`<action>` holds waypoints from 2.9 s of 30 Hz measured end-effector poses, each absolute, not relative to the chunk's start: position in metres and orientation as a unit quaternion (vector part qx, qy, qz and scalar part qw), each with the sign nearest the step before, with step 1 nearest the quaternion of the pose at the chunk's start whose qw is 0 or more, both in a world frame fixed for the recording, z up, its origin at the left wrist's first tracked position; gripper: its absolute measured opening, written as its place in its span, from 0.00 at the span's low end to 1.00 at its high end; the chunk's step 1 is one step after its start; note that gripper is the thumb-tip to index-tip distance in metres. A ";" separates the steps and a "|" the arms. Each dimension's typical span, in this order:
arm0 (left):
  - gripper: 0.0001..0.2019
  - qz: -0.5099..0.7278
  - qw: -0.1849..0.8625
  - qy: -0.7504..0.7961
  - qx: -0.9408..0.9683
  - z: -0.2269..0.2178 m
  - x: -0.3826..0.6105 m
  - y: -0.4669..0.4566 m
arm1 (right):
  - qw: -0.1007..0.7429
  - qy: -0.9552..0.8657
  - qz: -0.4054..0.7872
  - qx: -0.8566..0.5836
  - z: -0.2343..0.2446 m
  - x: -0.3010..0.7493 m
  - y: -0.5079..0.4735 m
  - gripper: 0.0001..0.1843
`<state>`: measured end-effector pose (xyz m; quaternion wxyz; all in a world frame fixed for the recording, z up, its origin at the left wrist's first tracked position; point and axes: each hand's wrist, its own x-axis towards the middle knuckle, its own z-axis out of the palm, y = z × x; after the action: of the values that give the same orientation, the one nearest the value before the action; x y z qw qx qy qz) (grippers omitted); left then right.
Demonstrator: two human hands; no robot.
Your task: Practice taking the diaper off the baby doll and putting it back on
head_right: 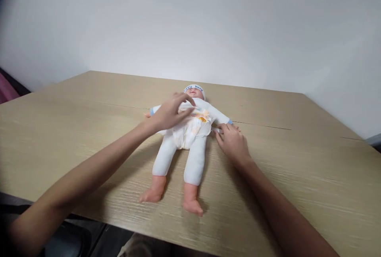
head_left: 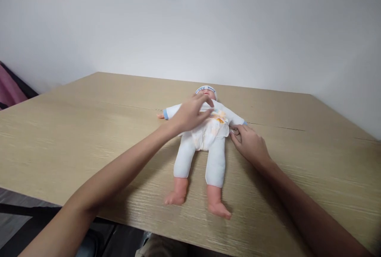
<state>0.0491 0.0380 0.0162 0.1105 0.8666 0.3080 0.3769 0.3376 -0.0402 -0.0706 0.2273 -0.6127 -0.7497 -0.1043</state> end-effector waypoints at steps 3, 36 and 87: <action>0.14 0.295 0.103 0.283 0.907 0.009 0.080 0.025 | 0.219 -0.726 -0.072 -0.648 -0.073 0.338 -0.033 0.14; 0.35 0.229 0.059 0.368 0.899 -0.007 0.097 0.027 | 0.408 -0.613 0.370 -0.566 -0.021 0.309 -0.014 0.22; 0.15 0.313 0.261 0.533 0.741 -0.072 -0.062 0.031 | 0.203 -0.833 -0.052 -0.512 -0.002 0.179 0.002 0.14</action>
<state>-0.0622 0.0312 -0.0722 0.2614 0.7412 0.5331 0.3130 0.1793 0.0020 -0.0015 0.2034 -0.5125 -0.8327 -0.0519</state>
